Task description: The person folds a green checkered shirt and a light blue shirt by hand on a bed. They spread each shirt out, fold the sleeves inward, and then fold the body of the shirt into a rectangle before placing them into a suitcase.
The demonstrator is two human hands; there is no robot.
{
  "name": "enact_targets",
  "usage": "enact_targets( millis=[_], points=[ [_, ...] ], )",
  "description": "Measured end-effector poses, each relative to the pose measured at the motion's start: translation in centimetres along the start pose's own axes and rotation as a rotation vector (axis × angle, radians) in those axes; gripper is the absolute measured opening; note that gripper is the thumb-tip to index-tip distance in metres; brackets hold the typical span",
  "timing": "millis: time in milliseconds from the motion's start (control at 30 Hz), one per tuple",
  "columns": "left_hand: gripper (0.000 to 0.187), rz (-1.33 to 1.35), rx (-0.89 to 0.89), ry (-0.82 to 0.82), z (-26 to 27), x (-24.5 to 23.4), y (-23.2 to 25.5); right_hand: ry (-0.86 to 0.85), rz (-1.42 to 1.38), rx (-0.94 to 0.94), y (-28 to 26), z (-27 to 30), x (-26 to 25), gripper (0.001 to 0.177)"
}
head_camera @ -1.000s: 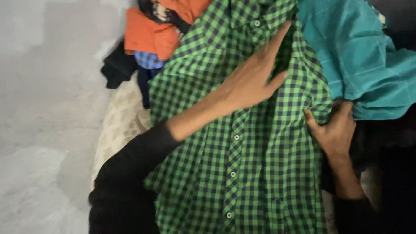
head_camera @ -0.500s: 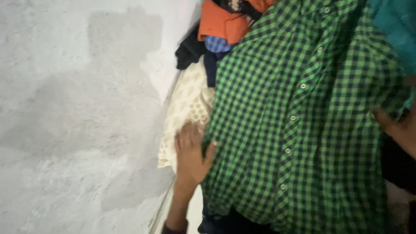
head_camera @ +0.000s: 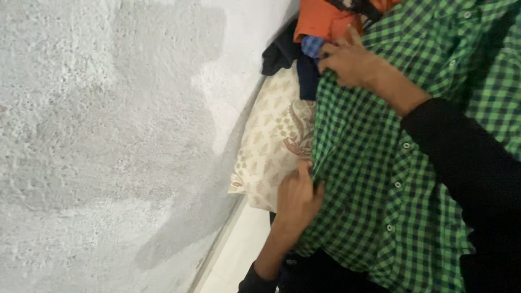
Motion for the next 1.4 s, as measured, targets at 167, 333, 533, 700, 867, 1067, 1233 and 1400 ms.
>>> enact_targets(
  millis=[167, 333, 533, 700, 867, 1067, 1233, 1400],
  points=[
    [0.085, 0.093, -0.085, -0.051, 2.9, -2.4, 1.3, 0.215, -0.234, -0.069, 2.6, 1.7, -0.8, 0.032],
    [0.086, 0.186, -0.363, -0.275, 7.5, -3.1, 0.1, 0.446, -0.453, -0.064, 3.5, 8.0, -3.8, 0.025],
    [0.047, -0.065, 0.014, -0.178, 12.8, -2.0, -0.1, 0.56, -0.297, -0.034, 3.2, 14.1, -5.2, 0.02],
    [0.054, -0.208, 0.114, -0.156, 15.8, 0.7, 3.6, 0.588, -0.2, 0.031, 4.6, 17.0, -2.8, 0.025],
    [0.042, -0.12, 0.185, -0.306, 18.0, 4.0, 6.2, 0.607, -0.145, 0.018, 5.7, 19.3, -1.1, 0.02],
    [0.057, -0.176, 0.322, -0.334, 18.6, 6.4, 4.5, 0.556, -0.068, 0.075, 5.5, 20.6, -0.4, 0.016],
    [0.047, -0.147, 0.349, -0.27, 19.3, 6.6, 3.3, 0.587, 0.012, 0.084, 5.7, 22.5, 0.1, 0.016],
    [0.039, -0.087, 0.366, -0.127, 21.2, 6.6, 2.7, 0.554, 0.026, 0.103, 6.1, 24.1, 1.5, 0.014]
  ],
)
Point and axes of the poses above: each hand's wrist, its own z-axis away from the middle knuckle, its own x-axis out of the palm, y = z × x, the point moved 3 cm from there along -z, towards the middle knuckle, and after that the axes turned 10 degrees about -z, right-handed, at the moved point
